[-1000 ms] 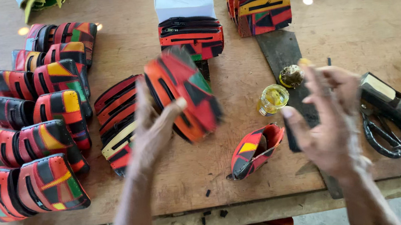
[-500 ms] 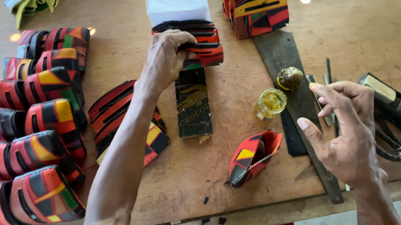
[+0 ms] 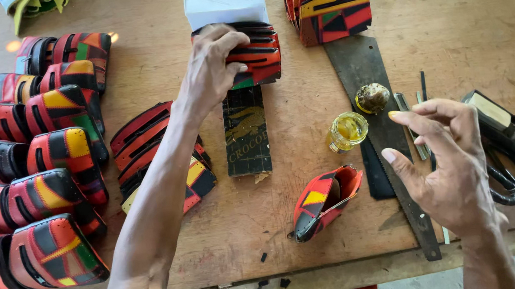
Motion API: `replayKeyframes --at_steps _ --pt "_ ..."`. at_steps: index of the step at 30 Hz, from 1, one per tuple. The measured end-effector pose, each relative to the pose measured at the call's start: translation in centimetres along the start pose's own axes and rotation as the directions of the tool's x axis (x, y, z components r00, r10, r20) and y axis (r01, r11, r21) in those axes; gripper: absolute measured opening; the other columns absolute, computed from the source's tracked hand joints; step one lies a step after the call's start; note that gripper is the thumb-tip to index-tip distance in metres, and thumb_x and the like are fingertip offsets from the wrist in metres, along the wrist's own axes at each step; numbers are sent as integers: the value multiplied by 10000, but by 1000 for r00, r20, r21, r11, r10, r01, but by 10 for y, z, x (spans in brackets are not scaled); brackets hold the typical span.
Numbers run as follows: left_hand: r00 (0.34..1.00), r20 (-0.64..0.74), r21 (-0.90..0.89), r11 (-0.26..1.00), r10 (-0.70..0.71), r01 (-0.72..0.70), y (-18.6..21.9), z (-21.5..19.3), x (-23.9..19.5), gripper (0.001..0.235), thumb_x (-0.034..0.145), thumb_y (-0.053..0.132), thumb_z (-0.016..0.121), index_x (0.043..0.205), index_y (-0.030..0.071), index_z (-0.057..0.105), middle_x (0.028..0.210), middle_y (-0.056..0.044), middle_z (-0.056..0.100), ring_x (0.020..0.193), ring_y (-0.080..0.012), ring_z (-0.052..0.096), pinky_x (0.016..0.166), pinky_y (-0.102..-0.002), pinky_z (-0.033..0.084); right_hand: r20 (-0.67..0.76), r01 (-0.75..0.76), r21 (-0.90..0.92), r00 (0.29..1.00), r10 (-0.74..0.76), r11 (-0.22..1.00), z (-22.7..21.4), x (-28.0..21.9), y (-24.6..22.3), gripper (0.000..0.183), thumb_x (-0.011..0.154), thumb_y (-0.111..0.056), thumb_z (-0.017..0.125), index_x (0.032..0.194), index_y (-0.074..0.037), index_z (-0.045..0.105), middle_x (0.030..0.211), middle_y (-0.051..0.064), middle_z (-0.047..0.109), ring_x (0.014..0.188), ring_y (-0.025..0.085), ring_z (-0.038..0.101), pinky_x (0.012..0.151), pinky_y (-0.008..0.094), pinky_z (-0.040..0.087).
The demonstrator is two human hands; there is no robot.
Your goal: The person applies a yellow substance to the edges of colorful patterned leather pouches using a finger. They handle each pouch one at a time, rub the edges, and place them into a stack. The work is performed on a wooden table with tools and finished pouches nearby.
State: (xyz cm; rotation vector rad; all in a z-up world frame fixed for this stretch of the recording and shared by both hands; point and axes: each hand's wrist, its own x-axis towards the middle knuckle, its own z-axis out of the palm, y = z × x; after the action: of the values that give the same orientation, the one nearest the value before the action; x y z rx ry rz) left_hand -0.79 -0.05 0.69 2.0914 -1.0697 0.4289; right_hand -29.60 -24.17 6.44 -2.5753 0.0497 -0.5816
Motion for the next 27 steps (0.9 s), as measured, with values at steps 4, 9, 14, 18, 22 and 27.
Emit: replayKeyframes --at_steps 4,9,14,18,22,27 --pt "989 -134 83 995 58 -47 23 -29 -14 443 813 75 836 1234 36 703 1205 -171 651 1110 -342 633 1013 -408 512 212 48 -260 977 9 964 -4 13 -5 541 744 -312 825 1251 -170 703 1402 113 441 1254 321 423 1059 442 427" --pt "935 96 18 939 -343 343 60 -81 -81 248 980 88 705 1218 32 664 1127 -186 659 891 -339 649 820 -446 519 438 164 -357 899 10 920 8 35 4 570 687 -311 818 1239 -209 718 1524 83 338 1354 364 283 1154 472 287" --pt "912 204 320 905 -356 281 90 -95 -157 753 645 147 848 1320 -33 568 1300 -196 567 1200 -382 519 1011 -489 415 582 233 -397 812 47 888 35 58 16 644 659 -202 851 1287 -217 711 1591 68 275 1354 355 260 1174 467 254" --pt "898 129 437 837 -420 329 106 -86 -188 985 516 150 881 1410 -48 521 1394 -201 471 1270 -395 444 1042 -516 366 710 303 -477 686 159 825 50 75 12 643 663 -49 811 1271 -236 715 1581 24 265 1404 295 273 1234 403 248" --pt "839 99 398 794 -536 460 109 -87 -192 732 642 109 860 1317 55 583 1246 -157 506 1182 -359 476 1032 -487 401 676 258 -434 727 123 863 39 74 8 584 665 -62 825 1215 -242 745 1592 24 301 1393 310 272 1194 427 250" --pt "880 187 265 885 -437 383 110 -106 -180 438 747 39 731 1175 99 659 1053 -111 675 1021 -326 608 947 -432 471 412 212 -255 907 -92 944 11 48 14 562 644 -152 838 1193 -147 715 1488 100 408 1321 364 351 1158 448 334"
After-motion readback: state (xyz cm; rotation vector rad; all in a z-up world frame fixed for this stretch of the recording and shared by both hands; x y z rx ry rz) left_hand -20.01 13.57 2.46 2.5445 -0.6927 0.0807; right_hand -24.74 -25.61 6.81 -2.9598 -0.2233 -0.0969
